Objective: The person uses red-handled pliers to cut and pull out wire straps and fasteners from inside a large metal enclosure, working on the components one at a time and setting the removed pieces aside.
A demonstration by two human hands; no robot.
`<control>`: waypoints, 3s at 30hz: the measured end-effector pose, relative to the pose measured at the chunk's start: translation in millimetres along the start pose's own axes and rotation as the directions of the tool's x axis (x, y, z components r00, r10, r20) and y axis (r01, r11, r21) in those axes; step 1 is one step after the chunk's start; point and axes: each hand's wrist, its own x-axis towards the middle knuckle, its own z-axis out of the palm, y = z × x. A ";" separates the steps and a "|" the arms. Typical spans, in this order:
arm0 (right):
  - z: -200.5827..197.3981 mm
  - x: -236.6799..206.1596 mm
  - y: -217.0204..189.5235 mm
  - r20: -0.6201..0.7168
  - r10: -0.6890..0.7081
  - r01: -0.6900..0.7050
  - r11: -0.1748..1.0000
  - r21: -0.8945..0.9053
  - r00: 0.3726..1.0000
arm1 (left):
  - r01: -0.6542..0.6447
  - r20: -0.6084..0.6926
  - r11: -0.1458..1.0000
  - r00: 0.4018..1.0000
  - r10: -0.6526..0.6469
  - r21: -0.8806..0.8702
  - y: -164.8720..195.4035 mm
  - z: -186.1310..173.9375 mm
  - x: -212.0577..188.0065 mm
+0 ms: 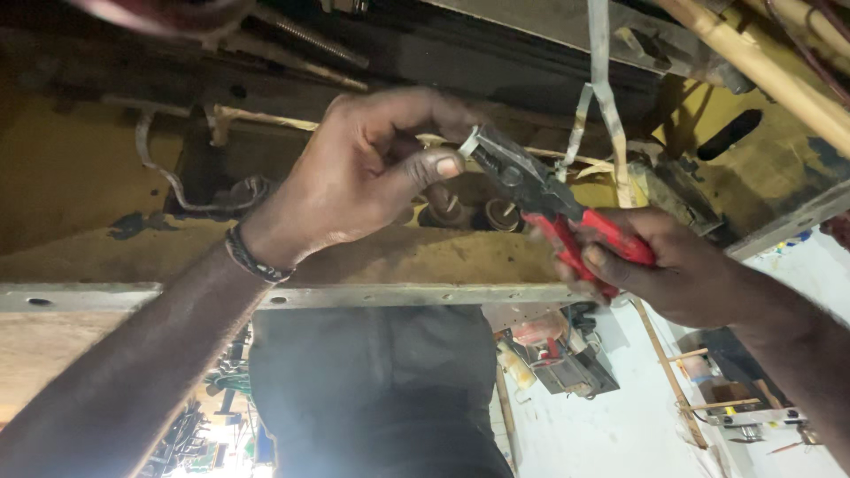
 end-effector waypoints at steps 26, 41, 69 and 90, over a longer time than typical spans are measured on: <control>-9.3 10.1 3.5 0.279 0.084 -0.179 0.924 0.337 0.957 | -0.013 -0.053 0.981 0.999 0.003 -0.191 -8.5 -1.2 -10.2; 19.3 -23.2 15.9 -0.080 -0.296 0.244 0.889 -0.387 0.952 | -0.004 -0.009 0.999 1.000 0.003 -0.050 -10.6 -13.2 -9.0; 64.0 -5.0 -19.9 -0.257 -0.474 0.207 0.725 -0.658 0.842 | -0.117 -0.062 0.977 0.990 0.130 0.178 -9.9 -1.7 -10.6; 59.0 15.0 35.7 0.059 -0.260 0.199 0.850 0.488 0.964 | 0.058 -0.064 0.995 0.997 -0.053 0.075 -18.0 -7.1 -4.5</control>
